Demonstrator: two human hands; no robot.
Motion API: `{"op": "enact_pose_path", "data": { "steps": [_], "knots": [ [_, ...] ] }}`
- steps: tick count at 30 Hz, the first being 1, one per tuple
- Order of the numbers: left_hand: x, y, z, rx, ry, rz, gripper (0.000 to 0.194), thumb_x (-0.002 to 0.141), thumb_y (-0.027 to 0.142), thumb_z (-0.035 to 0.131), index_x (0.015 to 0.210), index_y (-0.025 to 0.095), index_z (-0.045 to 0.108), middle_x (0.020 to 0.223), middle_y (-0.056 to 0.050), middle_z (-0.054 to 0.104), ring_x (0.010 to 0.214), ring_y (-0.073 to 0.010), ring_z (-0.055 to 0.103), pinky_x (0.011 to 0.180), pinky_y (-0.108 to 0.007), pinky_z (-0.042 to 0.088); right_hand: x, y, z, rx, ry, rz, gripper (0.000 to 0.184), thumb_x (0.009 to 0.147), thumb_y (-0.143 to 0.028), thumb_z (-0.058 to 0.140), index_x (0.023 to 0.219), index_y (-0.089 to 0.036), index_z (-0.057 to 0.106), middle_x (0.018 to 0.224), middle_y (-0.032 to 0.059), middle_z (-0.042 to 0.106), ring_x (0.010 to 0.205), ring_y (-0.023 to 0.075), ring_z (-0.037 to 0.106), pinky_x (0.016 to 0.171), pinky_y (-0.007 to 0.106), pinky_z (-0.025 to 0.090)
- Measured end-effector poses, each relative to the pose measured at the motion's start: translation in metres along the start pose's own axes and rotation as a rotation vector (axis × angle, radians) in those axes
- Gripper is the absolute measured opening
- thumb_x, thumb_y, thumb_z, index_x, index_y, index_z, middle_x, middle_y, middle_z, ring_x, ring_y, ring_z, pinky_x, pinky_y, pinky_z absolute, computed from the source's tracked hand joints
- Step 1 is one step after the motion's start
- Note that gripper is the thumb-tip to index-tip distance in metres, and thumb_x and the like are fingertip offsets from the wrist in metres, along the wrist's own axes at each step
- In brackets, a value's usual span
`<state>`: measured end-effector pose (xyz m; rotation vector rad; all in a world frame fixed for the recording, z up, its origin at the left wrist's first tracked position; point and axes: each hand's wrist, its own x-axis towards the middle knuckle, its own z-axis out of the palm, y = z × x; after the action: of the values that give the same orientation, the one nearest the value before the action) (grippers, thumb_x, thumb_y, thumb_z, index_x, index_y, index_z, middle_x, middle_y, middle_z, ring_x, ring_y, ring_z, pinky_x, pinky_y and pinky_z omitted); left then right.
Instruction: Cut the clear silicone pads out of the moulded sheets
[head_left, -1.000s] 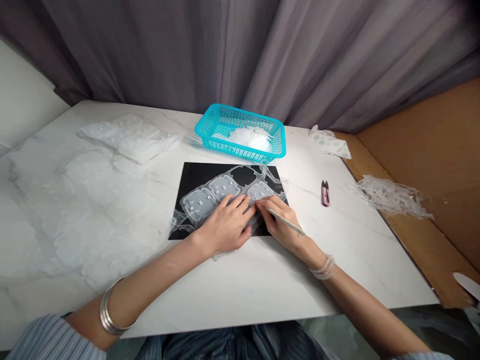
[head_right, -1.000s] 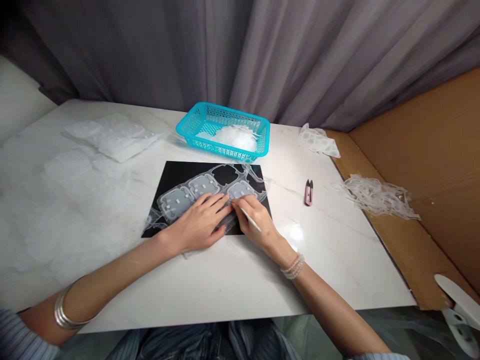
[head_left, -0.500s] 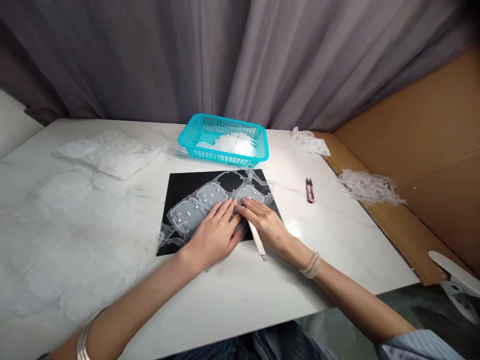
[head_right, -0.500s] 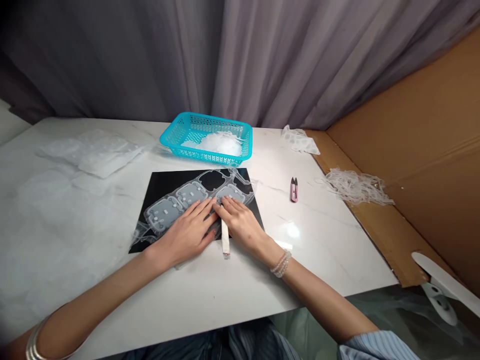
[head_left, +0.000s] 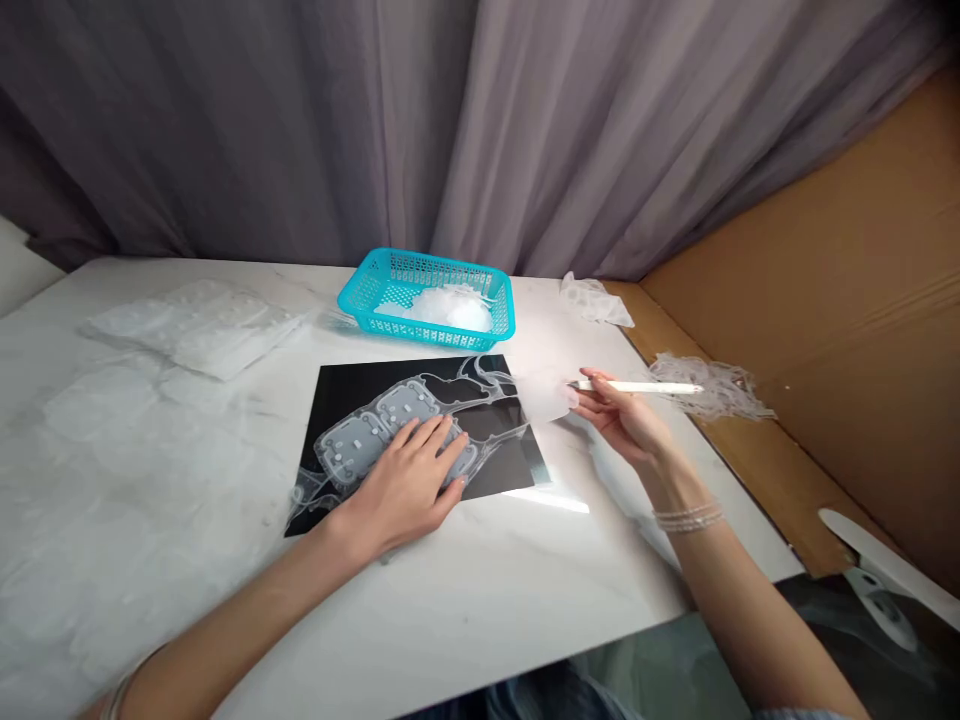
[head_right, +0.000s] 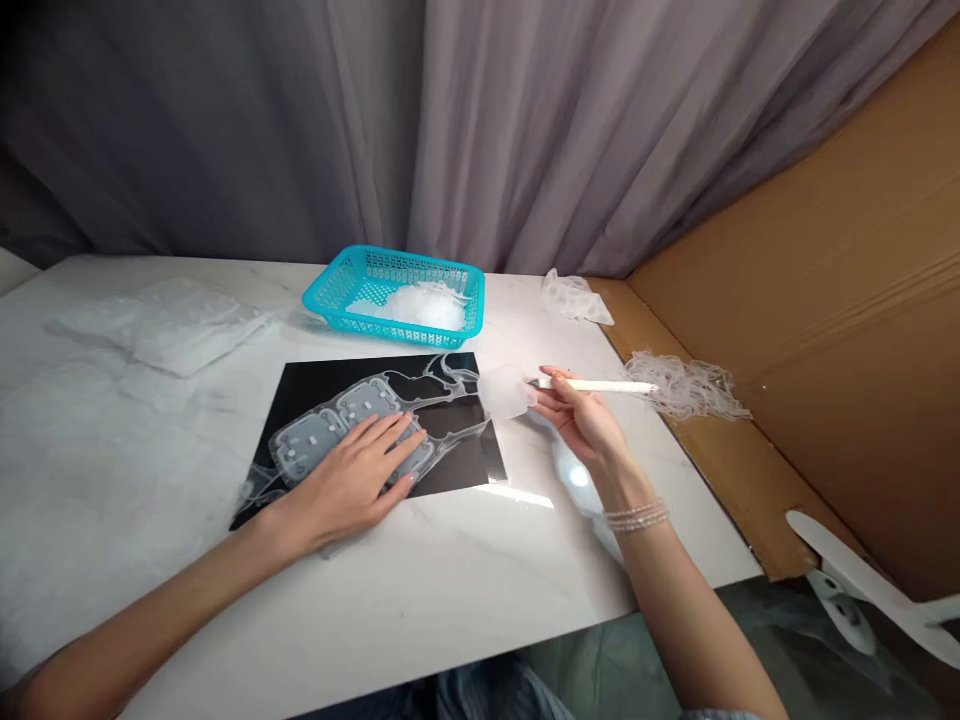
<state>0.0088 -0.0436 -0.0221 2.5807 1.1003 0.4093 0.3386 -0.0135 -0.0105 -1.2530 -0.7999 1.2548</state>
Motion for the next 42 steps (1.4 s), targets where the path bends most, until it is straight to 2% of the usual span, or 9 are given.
{"op": "enact_pose_path", "data": {
  "steps": [3, 7, 10, 14, 21, 27, 33, 37, 42],
  "knots": [
    [0.014, 0.010, -0.015, -0.398, 0.065, -0.142, 0.044, 0.096, 0.039, 0.039, 0.120, 0.013, 0.065, 0.128, -0.015, 0.064, 0.128, -0.0304, 0.050, 0.110, -0.049, 0.036, -0.026, -0.004, 0.031, 0.033, -0.094, -0.080, 0.023, 0.088, -0.034, 0.067, 0.109, -0.024, 0.068, 0.099, 0.0047, 0.076, 0.100, 0.0204, 0.072, 0.097, 0.036, 0.056],
    [0.038, 0.017, -0.023, -1.350, -0.016, -0.574, 0.062, 0.093, 0.061, 0.036, 0.111, 0.011, 0.067, 0.104, -0.016, 0.072, 0.096, -0.0255, 0.068, 0.089, -0.040, 0.053, -0.061, -0.016, 0.074, -0.199, -0.408, -0.231, 0.024, 0.091, -0.040, 0.062, 0.107, -0.025, 0.070, 0.111, 0.0067, 0.073, 0.106, 0.0239, 0.069, 0.101, 0.044, 0.052],
    [0.048, 0.015, -0.016, -1.647, -0.045, -0.691, 0.052, 0.084, 0.059, 0.058, 0.101, 0.011, 0.071, 0.097, -0.014, 0.074, 0.086, -0.0225, 0.070, 0.078, -0.034, 0.056, -0.065, -0.027, 0.087, -0.404, -0.534, -0.270, 0.026, 0.094, -0.044, 0.055, 0.099, -0.022, 0.068, 0.105, 0.0084, 0.074, 0.102, 0.0240, 0.069, 0.094, 0.042, 0.053],
    [0.047, 0.013, -0.004, -1.576, 0.046, -0.684, 0.027, 0.070, 0.027, 0.081, 0.090, 0.012, 0.073, 0.092, -0.011, 0.076, 0.086, -0.0186, 0.071, 0.080, -0.028, 0.055, -0.042, -0.022, 0.098, -0.628, -0.246, -0.261, 0.035, 0.095, -0.046, 0.050, 0.070, -0.021, 0.049, 0.077, 0.0045, 0.070, 0.079, 0.0195, 0.067, 0.072, 0.032, 0.048],
    [0.047, 0.017, 0.004, -1.506, 0.151, -0.646, 0.028, 0.067, 0.032, 0.084, 0.081, 0.011, 0.072, 0.078, -0.008, 0.075, 0.070, -0.0150, 0.069, 0.071, -0.026, 0.054, -0.020, 0.022, 0.123, -0.603, -0.336, -0.272, 0.042, 0.078, -0.029, 0.064, 0.063, -0.023, 0.025, 0.057, -0.0082, 0.030, 0.051, 0.0080, 0.032, 0.050, 0.023, 0.025],
    [0.039, 0.008, 0.003, -1.447, 0.430, -0.650, 0.032, 0.070, 0.036, 0.081, 0.088, 0.012, 0.072, 0.081, -0.006, 0.075, 0.072, -0.0145, 0.069, 0.070, -0.023, 0.053, -0.018, 0.027, 0.105, -0.662, -0.149, -0.403, 0.038, 0.079, -0.025, 0.059, 0.063, -0.023, 0.025, 0.059, -0.0050, 0.034, 0.064, 0.0152, 0.059, 0.055, 0.023, 0.032],
    [0.023, -0.002, 0.005, -1.397, 0.679, -0.661, 0.031, 0.074, 0.039, 0.076, 0.093, 0.014, 0.071, 0.091, -0.006, 0.075, 0.088, -0.0181, 0.070, 0.080, -0.028, 0.055, -0.009, 0.026, 0.096, -0.703, -0.116, -0.416, 0.038, 0.078, -0.028, 0.061, 0.061, -0.023, 0.027, 0.058, -0.0039, 0.035, 0.065, 0.0185, 0.062, 0.054, 0.024, 0.033],
    [0.019, 0.000, 0.010, -1.380, 0.616, -0.633, 0.033, 0.076, 0.040, 0.074, 0.097, 0.015, 0.070, 0.092, -0.007, 0.075, 0.085, -0.0191, 0.070, 0.076, -0.029, 0.056, -0.014, 0.024, 0.107, -0.575, -0.140, -0.350, 0.042, 0.077, -0.033, 0.066, 0.062, -0.023, 0.028, 0.059, -0.0040, 0.039, 0.067, 0.0188, 0.062, 0.057, 0.025, 0.038],
    [0.024, 0.005, 0.006, -1.452, 0.436, -0.603, 0.032, 0.075, 0.041, 0.075, 0.092, 0.014, 0.069, 0.088, -0.008, 0.075, 0.077, -0.0197, 0.071, 0.071, -0.030, 0.057, -0.028, 0.018, 0.121, -0.269, -0.426, -0.111, 0.045, 0.079, -0.039, 0.071, 0.068, -0.023, 0.030, 0.061, -0.0065, 0.040, 0.059, 0.0112, 0.047, 0.057, 0.025, 0.034]
  ]
}}
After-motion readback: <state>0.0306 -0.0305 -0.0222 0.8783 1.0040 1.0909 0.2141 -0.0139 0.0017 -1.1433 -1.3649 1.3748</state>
